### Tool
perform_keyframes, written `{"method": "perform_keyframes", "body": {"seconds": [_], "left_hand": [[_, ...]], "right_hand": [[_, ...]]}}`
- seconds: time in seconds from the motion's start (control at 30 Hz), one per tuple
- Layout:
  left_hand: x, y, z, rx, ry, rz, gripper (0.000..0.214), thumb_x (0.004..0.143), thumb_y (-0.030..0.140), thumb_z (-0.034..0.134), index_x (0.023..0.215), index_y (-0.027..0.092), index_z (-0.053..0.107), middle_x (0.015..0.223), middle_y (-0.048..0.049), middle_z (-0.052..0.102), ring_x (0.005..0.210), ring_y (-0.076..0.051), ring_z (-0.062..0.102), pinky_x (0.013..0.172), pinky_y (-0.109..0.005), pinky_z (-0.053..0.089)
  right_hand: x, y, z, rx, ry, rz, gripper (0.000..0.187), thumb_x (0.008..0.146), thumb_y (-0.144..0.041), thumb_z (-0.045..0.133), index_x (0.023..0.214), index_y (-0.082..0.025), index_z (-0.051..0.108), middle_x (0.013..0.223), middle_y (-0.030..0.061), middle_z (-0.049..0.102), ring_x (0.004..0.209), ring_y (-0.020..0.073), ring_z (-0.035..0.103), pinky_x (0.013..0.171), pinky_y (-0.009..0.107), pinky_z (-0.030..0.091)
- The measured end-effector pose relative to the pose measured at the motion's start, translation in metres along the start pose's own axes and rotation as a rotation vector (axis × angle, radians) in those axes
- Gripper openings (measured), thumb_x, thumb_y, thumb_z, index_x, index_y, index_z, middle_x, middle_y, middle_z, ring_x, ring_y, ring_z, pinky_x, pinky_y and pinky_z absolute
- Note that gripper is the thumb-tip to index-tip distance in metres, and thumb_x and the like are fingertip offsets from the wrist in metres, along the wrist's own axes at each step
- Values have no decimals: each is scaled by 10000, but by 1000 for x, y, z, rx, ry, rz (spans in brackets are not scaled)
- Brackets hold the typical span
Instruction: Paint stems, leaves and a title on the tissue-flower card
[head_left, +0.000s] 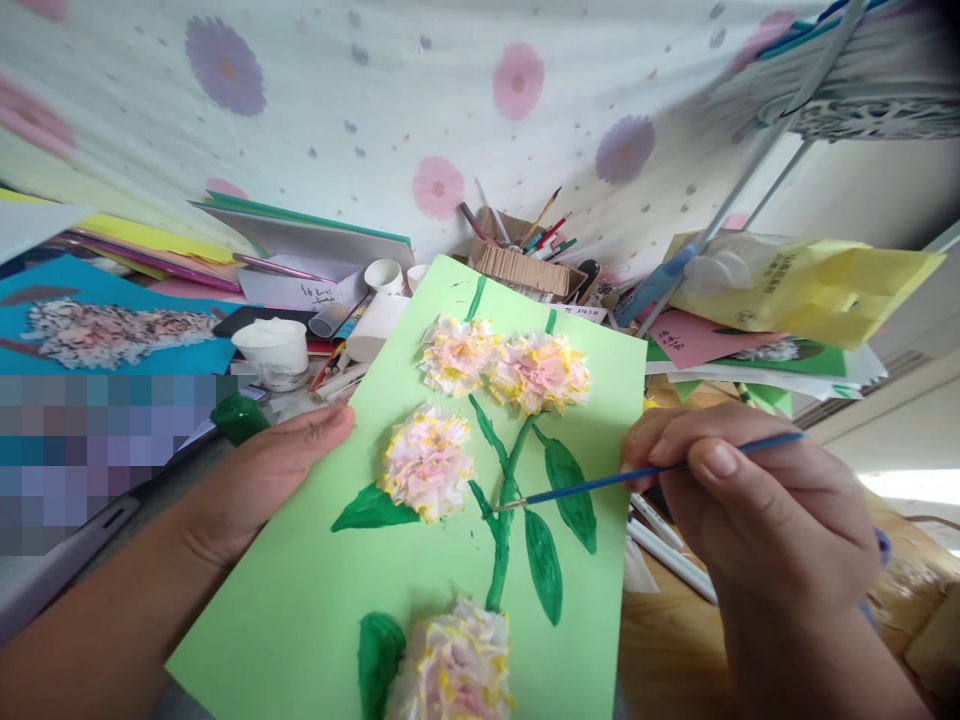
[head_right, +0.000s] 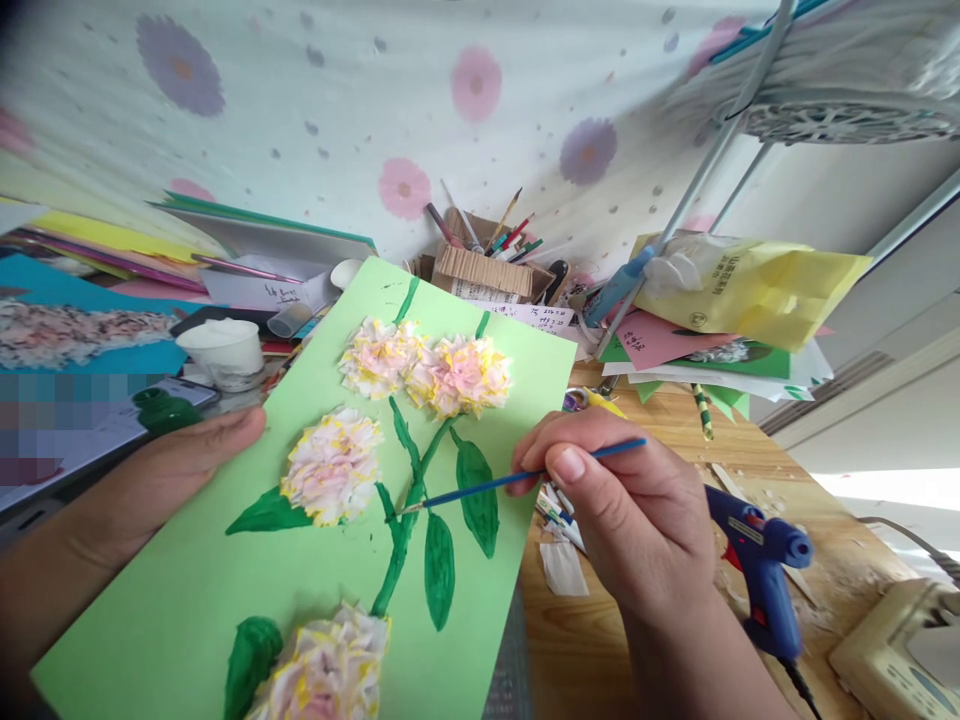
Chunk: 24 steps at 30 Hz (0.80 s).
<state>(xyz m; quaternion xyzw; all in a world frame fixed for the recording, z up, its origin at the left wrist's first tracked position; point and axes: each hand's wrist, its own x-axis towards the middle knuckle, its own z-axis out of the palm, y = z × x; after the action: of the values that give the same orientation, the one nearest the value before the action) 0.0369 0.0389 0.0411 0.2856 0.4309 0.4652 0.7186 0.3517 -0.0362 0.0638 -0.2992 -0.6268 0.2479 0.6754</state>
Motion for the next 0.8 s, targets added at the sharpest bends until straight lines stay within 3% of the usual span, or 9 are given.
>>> {"method": "perform_keyframes", "body": {"seconds": [0.27,0.57,0.8], "left_hand": [[4,0,-6,14,-111,-73,803,679,228,1030,1435,215,759,1050,-131,895,1217,-502,774,1008,-567,672],[1,0,-5,41,-48,-79,891,572,167,1037,1420,238,770,1120,-120,888,1159,-480,807,947,-521,699],[1,-1,-6,58,-69,-81,880,674,358,1061,1479,229,728,1192,-138,875,1106,-454,832,913,-509,708]], "right_hand": [[1,1,0,-27,-22,3,116,1033,-280,781,989,-250,884,830,41,822,724,199,779,635,304,651],[3,1,3,-62,-38,20,139,1032,-319,783,974,-240,882,781,45,815,715,204,771,646,312,652],[1,5,1,-72,-43,-10,121,1055,-282,760,1031,-261,877,839,27,834,785,187,779,717,293,646]]}}
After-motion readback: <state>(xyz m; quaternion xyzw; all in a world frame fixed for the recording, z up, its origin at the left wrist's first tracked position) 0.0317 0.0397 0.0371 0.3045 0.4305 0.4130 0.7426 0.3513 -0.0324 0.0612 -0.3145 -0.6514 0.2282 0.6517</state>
